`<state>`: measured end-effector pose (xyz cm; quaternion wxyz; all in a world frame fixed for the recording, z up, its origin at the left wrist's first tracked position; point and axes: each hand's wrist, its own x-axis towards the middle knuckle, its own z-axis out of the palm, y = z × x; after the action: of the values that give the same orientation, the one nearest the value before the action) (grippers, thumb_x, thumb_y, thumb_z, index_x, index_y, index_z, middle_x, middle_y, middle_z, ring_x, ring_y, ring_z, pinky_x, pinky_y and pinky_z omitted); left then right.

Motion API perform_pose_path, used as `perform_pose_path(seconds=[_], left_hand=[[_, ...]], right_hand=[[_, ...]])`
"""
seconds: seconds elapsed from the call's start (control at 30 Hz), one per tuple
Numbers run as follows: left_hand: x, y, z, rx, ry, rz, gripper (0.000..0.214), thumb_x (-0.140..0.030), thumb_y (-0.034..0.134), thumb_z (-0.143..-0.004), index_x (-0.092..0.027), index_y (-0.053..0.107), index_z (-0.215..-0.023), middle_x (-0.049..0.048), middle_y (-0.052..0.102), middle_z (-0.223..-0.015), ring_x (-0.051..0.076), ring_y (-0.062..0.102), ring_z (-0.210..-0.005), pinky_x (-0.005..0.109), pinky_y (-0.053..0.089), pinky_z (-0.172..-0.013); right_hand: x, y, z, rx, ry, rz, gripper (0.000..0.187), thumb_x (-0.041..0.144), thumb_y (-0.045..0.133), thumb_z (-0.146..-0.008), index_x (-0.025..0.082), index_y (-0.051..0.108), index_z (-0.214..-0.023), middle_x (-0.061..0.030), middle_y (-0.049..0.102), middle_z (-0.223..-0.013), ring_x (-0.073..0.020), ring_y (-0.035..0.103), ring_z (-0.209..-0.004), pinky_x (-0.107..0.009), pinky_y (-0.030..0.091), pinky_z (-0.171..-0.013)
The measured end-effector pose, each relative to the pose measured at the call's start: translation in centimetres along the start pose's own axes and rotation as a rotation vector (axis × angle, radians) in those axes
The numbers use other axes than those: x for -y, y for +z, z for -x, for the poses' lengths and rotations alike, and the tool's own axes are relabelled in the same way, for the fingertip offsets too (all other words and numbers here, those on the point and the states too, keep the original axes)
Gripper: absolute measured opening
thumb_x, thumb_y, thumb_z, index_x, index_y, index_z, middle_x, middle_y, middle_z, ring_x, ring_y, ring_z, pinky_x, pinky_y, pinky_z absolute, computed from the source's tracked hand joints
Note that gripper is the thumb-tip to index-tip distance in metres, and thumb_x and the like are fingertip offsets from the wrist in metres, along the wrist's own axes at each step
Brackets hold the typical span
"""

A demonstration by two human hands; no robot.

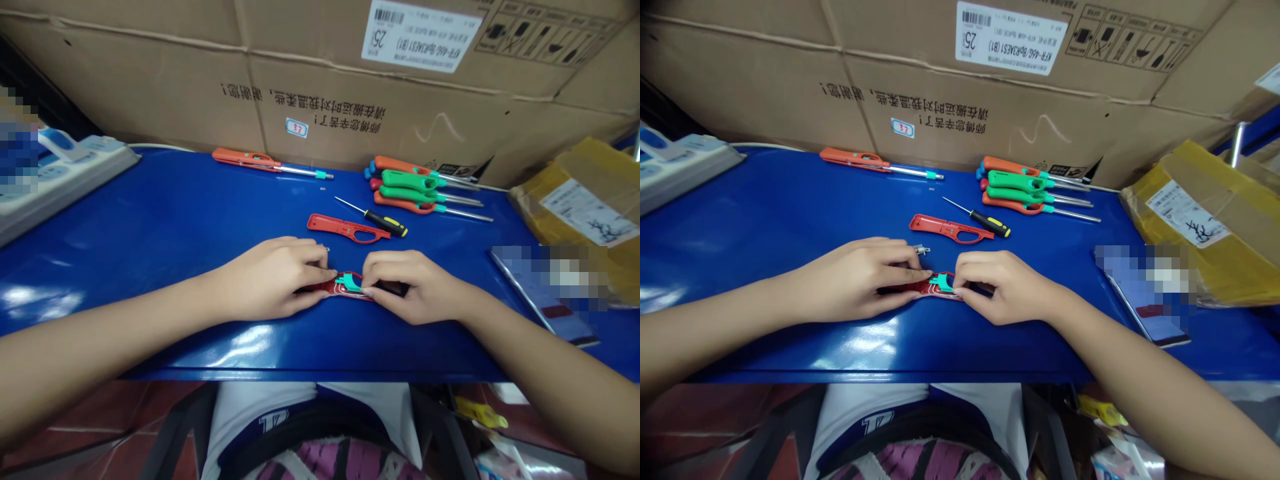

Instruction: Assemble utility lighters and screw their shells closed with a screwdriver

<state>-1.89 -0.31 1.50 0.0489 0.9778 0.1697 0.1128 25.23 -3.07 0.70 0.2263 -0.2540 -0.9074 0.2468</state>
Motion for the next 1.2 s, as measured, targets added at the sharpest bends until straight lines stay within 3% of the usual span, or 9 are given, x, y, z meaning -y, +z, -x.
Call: perform_pose_path(seconds=[0.33,0.57,0.8,1.2], left_hand=[[0.1,0.1,0.1,0.003,0.0,0.007,0.026,-0.029,0.058,-0.1,-0.02,0.074,-0.117,0.008,0.068,-0.098,0.023,0.066,-0.09,0.036,0.052,-0.079],[0.0,0.2,0.0,-0.012,-0.01,0.032,0.025,-0.028,0.06,-0.099,-0.018,0.075,-0.115,0.0083,0.067,-0.096,0.022,0.066,-0.088,0.035,0.053,-0.078],[0.2,0.2,0.0,-0.04,0.016,0.079,0.024,-0.029,0.059,-0.099,-0.02,0.076,-0.114,0.0076,0.067,-0.093,0.02,0.065,-0.085,0.033,0.053,-0.078],[0.1,0.1,0.0,-0.03,0.004,0.072,0.023,-0.028,0.058,-0.099,-0.02,0.076,-0.113,0.0082,0.068,-0.096,0.02,0.066,-0.088,0.033,0.053,-0.079]], right_hand=[[0.3,-0.2,0.1,0.062,0.021,0.048,0.012,0.015,0.056,-0.096,0.018,0.064,-0.088,-0.0042,0.065,-0.085,-0.0127,0.058,-0.072,-0.025,0.044,-0.067],[0.5,0.0,0.1,0.032,0.018,0.072,0.012,0.017,0.055,-0.096,0.019,0.063,-0.087,-0.0034,0.064,-0.084,-0.013,0.058,-0.073,-0.026,0.042,-0.066],[0.7,-0.6,0.2,0.08,-0.004,0.296,0.019,0.022,0.05,-0.1,0.02,0.066,-0.09,-0.0037,0.066,-0.09,-0.0119,0.055,-0.069,-0.026,0.039,-0.064],[1.0,-0.7,0.1,0.128,-0.026,0.404,0.025,0.022,0.047,-0.1,0.02,0.068,-0.087,-0.0034,0.069,-0.089,-0.0127,0.056,-0.067,-0.028,0.038,-0.064]])
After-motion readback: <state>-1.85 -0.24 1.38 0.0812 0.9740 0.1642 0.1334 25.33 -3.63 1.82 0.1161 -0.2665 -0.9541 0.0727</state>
